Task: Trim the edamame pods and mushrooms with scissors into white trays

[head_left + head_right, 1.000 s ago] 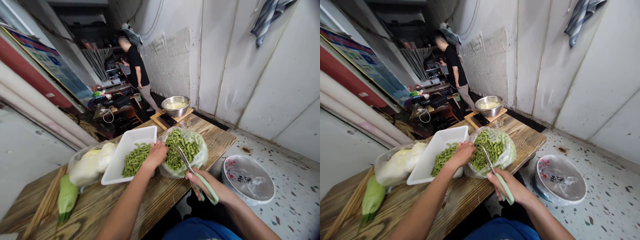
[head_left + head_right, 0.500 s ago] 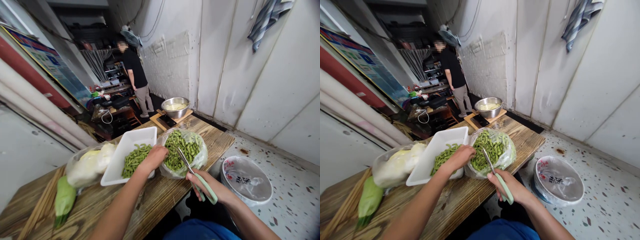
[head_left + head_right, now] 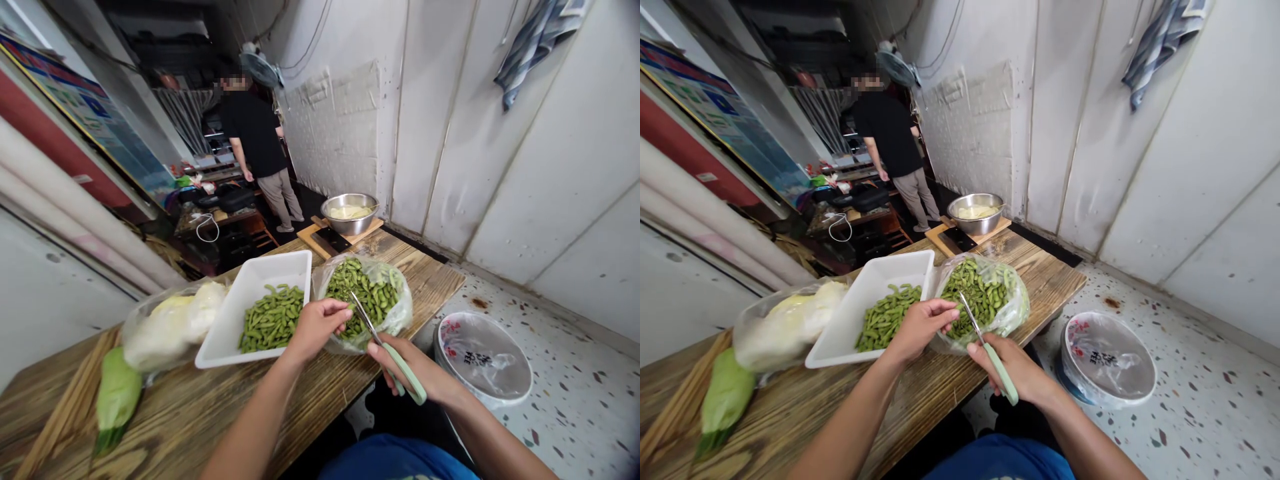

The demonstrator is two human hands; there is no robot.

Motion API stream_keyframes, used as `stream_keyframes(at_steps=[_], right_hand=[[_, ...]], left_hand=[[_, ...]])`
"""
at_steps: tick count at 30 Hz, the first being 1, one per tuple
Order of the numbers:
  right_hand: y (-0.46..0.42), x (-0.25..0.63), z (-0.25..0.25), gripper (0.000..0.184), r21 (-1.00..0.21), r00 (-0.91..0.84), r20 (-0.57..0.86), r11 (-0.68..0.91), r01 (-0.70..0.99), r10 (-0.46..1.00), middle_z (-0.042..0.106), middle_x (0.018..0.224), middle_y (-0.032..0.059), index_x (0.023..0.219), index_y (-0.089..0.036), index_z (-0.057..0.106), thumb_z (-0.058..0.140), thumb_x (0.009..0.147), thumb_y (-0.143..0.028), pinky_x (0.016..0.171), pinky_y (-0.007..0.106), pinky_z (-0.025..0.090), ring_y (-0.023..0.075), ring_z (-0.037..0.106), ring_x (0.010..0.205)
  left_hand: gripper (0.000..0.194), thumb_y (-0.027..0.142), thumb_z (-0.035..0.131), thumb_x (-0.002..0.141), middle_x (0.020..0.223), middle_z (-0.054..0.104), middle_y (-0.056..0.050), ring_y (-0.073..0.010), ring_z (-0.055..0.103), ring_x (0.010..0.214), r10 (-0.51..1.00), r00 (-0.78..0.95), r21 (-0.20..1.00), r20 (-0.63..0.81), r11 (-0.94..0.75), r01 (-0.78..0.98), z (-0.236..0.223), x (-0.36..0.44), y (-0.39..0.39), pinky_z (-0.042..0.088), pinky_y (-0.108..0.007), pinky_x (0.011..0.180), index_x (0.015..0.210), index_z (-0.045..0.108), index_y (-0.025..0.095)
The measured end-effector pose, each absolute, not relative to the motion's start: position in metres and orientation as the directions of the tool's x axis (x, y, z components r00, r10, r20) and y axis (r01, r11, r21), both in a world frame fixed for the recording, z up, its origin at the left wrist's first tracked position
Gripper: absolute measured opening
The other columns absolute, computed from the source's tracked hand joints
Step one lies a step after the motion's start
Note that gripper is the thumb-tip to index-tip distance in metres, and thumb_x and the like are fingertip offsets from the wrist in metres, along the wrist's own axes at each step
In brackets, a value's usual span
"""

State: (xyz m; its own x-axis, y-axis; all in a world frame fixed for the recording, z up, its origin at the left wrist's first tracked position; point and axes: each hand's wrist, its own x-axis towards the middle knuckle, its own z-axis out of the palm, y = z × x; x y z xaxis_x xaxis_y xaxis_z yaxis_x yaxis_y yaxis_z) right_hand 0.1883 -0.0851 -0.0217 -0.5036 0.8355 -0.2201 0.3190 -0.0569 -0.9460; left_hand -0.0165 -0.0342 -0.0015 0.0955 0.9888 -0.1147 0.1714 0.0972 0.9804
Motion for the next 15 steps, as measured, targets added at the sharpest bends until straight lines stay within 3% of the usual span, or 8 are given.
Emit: stream_keyframes(at_steps=[7,15], right_hand=[[-0.0857,0.1839,-0.0173,0.063,-0.949,-0.497,-0.232,-0.082,0.305,0.836,0.046,0.049,-0.0072,0.080,-0.020,0.046,0.040,0.086,-0.083,0.038,0.019,0.038,0.0094,0.048,0.040],[-0.0831,0.1842,-0.0193,0.055,-0.921,-0.442,-0.250,-0.071,0.383,0.862,0.044,0.043,-0.0075,0.075,-0.022,0.045,0.048,0.087,-0.075,0.030,0.018,0.032,0.0102,0.046,0.032]], left_hand=[[0.029,0.038,0.080,0.066,0.054,0.064,0.002,-0.0102,0.054,0.048,0.987,0.097,0.988,-0.126,0.117,0.096,-0.0019,-0.0097,-0.0419,0.044,-0.022,0.050,0.079,0.070,0.014],[0.033,0.037,0.084,0.064,0.055,0.065,0.001,-0.0098,0.056,0.046,0.980,0.103,0.986,-0.169,0.168,0.017,-0.0070,-0.0064,-0.0426,0.045,-0.022,0.049,0.079,0.069,0.012]])
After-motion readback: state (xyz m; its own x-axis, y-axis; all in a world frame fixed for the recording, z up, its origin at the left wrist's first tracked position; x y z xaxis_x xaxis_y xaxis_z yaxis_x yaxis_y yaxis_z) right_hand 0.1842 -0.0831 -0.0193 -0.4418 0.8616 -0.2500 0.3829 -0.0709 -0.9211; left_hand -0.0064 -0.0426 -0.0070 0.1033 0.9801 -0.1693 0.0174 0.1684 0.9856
